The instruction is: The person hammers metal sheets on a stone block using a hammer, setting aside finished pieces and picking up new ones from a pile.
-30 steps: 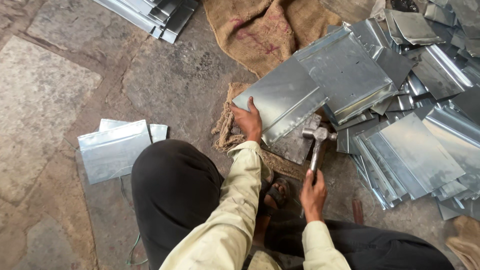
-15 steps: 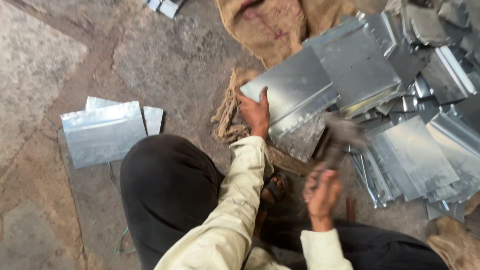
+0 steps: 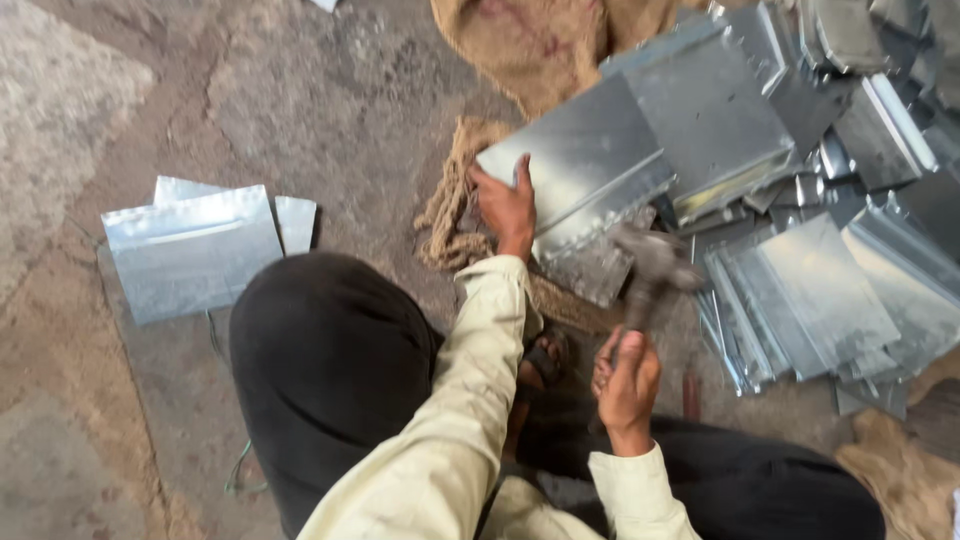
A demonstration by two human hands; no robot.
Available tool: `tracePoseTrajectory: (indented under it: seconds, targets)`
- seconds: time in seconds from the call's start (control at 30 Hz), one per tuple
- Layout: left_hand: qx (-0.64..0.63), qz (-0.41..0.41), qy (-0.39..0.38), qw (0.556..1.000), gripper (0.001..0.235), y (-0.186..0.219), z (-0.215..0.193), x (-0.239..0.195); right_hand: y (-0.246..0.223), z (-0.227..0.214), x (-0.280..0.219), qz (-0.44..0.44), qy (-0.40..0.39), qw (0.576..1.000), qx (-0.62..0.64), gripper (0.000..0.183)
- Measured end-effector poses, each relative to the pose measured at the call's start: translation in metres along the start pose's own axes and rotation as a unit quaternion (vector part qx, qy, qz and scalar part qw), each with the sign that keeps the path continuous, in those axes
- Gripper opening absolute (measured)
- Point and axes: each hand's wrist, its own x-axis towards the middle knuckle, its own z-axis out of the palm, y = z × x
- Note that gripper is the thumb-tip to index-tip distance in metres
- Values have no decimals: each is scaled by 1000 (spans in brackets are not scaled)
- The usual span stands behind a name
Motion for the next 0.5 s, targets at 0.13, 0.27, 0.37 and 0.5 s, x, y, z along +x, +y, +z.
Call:
tracePoseTrajectory:
  seconds: [0.13,0.27,0.37,0.5]
  targets:
    - [-14,53,33,998,92,-5,3,-1,41,1,12,-257,2,938,-234,55]
    - [-20,43,33,998,95,1,-2,-5,35,10,29,-104,-45,965,-236,49]
    - [-10,-21,-19,1000,95,-1,-3,-2,35,1,6,-42,-8,981,-191,49]
    - [19,-15,-5,1000,99,2,-2,-2,37,9,45,-210,-8,936,-283,51]
